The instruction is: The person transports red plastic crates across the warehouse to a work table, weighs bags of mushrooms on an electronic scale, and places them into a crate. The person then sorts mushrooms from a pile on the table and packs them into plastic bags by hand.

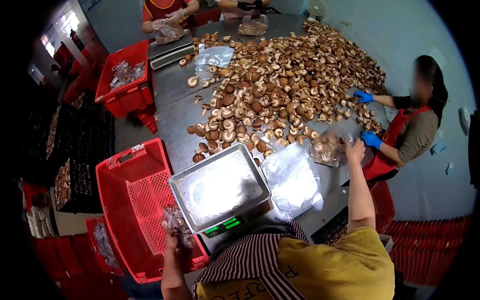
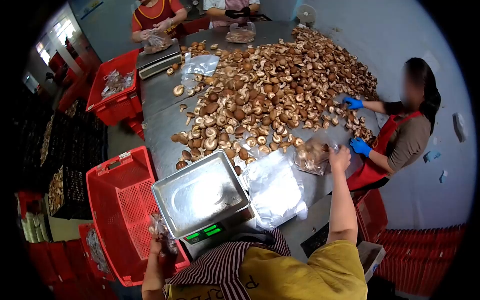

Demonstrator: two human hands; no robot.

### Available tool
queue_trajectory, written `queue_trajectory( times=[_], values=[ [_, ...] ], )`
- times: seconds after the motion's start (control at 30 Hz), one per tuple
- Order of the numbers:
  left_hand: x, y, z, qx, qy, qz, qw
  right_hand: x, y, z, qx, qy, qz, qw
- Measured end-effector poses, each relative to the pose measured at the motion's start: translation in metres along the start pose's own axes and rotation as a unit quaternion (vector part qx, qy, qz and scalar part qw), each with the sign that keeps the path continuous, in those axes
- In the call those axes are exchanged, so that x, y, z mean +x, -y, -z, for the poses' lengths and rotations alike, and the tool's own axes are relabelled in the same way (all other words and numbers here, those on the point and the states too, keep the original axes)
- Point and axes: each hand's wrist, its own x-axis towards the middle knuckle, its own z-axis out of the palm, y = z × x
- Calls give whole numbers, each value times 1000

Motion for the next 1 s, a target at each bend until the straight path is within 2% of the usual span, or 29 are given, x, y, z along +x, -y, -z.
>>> queue_trajectory(
  times=[0.03, 0.07, 0.1, 0.17, 0.2, 0.27, 0.3, 0.37, 0.43, 0.47, 0.5, 0.57, 0.63, 0.7, 0.77, 0.87, 0.9, 0.97, 1.0],
  values=[
    [-8, -10, 5, 21, -28, -17, 999, 29, -44, -42, 80, 23, -25, 996],
    [-14, -15, 9, -64, -44, -36, 996, 56, -85, -82, 155, 42, -53, 986],
    [-19, -18, 12, -149, -61, -56, 985, 56, -54, -59, 462, 117, -227, 849],
    [-29, -29, 24, -140, -97, -28, 985, 23, 38, 17, 535, 85, -172, 823],
    [-38, -42, 33, -157, -97, -4, 983, 9, 68, 40, 537, 92, -168, 822],
    [-56, -73, 45, -209, -105, 13, 972, -12, 113, 74, 469, 97, 54, 876],
    [-52, -72, 45, -212, -115, 17, 970, -20, 133, 91, 474, 105, 59, 872],
    [-45, -64, 45, -231, -146, -64, 960, -35, 164, 124, 471, 166, 183, 847],
    [-73, -156, 61, -246, -124, -28, 961, -44, 191, 157, 466, 222, 236, 823],
    [-70, -172, 57, -263, -135, -66, 953, -48, 207, 172, 464, 228, 292, 805],
    [-66, -186, 53, -280, -146, -105, 943, -51, 219, 186, 462, 283, 288, 790],
    [-68, -237, 49, -244, -152, -192, 938, -65, 248, 208, 455, 324, 331, 760],
    [-62, -262, 34, -251, -134, -143, 948, -75, 268, 207, 461, 344, 360, 734],
    [-92, -332, 37, -303, -71, -149, 939, -84, 284, 198, 452, 369, 389, 713],
    [-79, -331, 17, -364, -25, -171, 915, -105, 298, 182, 484, 395, 379, 683],
    [-83, -348, -3, -407, -42, -196, 891, -143, 307, 154, 475, 435, 385, 661],
    [-81, -346, -10, -414, -48, -213, 884, -155, 307, 146, 441, 471, 365, 671],
    [-89, -348, -12, -353, -26, -172, 919, -188, 304, 121, 436, 467, 408, 652],
    [-83, -338, -24, -367, -42, -194, 909, -201, 302, 116, 410, 467, 426, 657]
  ],
)
